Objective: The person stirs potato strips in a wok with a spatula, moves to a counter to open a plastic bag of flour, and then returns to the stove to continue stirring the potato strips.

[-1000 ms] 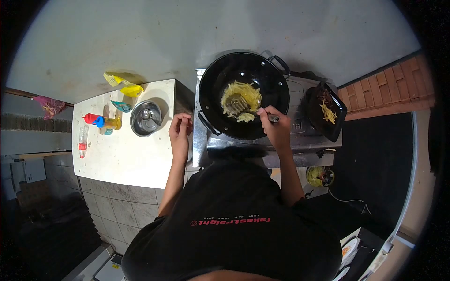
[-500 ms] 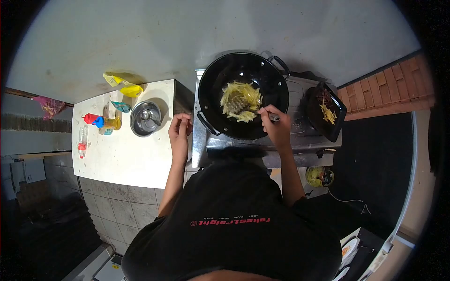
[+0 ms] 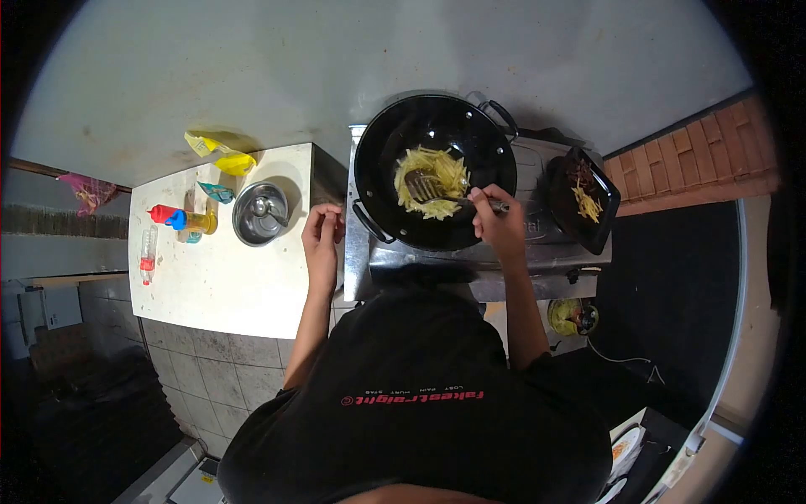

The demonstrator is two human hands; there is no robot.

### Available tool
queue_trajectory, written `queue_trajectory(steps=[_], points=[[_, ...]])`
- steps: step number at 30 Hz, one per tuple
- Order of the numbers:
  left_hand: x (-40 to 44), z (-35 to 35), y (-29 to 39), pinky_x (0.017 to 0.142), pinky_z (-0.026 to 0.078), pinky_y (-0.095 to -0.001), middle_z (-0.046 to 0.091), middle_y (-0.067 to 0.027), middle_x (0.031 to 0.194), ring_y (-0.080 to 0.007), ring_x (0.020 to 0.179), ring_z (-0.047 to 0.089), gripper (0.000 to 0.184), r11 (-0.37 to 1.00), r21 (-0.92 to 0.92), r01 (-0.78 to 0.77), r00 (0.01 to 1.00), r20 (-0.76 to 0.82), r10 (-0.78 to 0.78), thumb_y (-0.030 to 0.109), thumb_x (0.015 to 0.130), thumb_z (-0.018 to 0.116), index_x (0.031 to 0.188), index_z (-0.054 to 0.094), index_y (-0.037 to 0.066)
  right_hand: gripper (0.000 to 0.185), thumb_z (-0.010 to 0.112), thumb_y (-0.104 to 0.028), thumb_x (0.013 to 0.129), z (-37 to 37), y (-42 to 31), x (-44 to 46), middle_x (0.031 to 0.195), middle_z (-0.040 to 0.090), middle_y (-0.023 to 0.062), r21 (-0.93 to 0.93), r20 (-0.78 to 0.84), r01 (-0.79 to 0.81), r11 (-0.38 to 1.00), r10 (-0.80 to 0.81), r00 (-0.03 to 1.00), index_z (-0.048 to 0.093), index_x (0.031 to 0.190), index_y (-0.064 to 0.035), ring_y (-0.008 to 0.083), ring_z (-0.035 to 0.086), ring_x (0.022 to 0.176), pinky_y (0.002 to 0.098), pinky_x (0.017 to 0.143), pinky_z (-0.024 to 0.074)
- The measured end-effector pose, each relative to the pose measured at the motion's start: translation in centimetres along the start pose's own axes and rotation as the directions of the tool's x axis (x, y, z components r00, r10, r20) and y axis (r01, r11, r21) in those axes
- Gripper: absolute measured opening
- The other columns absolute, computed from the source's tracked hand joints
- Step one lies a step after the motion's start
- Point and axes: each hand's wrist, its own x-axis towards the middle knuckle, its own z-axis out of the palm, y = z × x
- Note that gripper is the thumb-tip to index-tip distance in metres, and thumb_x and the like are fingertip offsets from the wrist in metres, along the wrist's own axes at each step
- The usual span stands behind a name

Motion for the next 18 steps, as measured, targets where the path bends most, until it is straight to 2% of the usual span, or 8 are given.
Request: queue_trajectory(steps=[1, 3, 9, 12, 18], points=[[0.0, -0.1, -0.1, 0.065, 0.035, -0.0204, 0.054, 0.0039, 0.085, -0.0045, 0.074, 0.044, 0.014, 1.000, -0.005, -0.004, 1.000, 0.004, 0.004, 0.017, 0.107, 0.054, 0.105, 0.063, 0.006, 0.022, 0.067, -0.022, 0.098, -0.1, -0.1, 0.0, 0.060, 0.054, -0.0012, 0.001, -0.001, 0.000, 1.000, 0.000, 1.000, 0.067, 0.085, -0.0053, 0.0054, 0.052, 0.049, 0.0230, 0.042, 0.0372], [0.0, -0.2, -0.1, 0.065, 0.035, -0.0204, 0.054, 0.0038, 0.085, -0.0045, 0.074, 0.044, 0.015, 1.000, -0.010, -0.011, 1.000, 0.005, 0.011, 0.017, 0.107, 0.054, 0.105, 0.063, 0.006, 0.022, 0.067, -0.025, 0.099, -0.4, -0.4, 0.0, 0.060, 0.055, -0.0002, 0.071, 0.014, -0.119, 0.990, 0.118, 0.993, 0.069, 0.090, -0.0051, 0.0066, 0.054, 0.048, 0.0228, 0.040, 0.0362], [0.1, -0.4, 0.0, 0.065, 0.034, -0.0210, 0.053, 0.0034, 0.084, -0.0051, 0.072, 0.043, 0.015, 0.999, -0.030, -0.016, 1.000, 0.005, 0.016, 0.017, 0.107, 0.054, 0.105, 0.063, 0.005, 0.031, 0.063, -0.034, 0.102, -1.6, 0.3, 0.3, 0.061, 0.057, 0.0017, 0.276, 0.014, -0.113, 0.955, 0.113, 0.993, 0.069, 0.097, -0.0036, 0.0103, 0.053, 0.047, 0.0257, 0.041, 0.0367], [0.3, -0.4, 0.2, 0.064, 0.034, -0.0213, 0.053, 0.0033, 0.084, -0.0054, 0.072, 0.043, 0.014, 0.999, -0.023, -0.025, 1.000, -0.001, 0.025, 0.016, 0.107, 0.054, 0.105, 0.063, 0.005, 0.033, 0.062, -0.036, 0.102, -2.5, 0.3, 0.6, 0.060, 0.056, 0.0019, 0.290, -0.054, -0.162, 0.943, 0.185, 0.981, 0.069, 0.098, -0.0041, 0.0113, 0.053, 0.046, 0.0276, 0.042, 0.0371], [0.5, -0.3, 0.2, 0.065, 0.034, -0.0210, 0.053, 0.0040, 0.084, -0.0050, 0.073, 0.043, 0.014, 0.999, -0.023, -0.039, 0.999, 0.008, 0.039, 0.016, 0.107, 0.053, 0.105, 0.063, 0.006, 0.031, 0.062, -0.034, 0.102, -3.8, -0.8, 0.2, 0.061, 0.057, 0.0018, 0.236, -0.064, -0.092, 0.967, 0.110, 0.992, 0.069, 0.098, -0.0041, 0.0105, 0.053, 0.047, 0.0275, 0.042, 0.0369]])
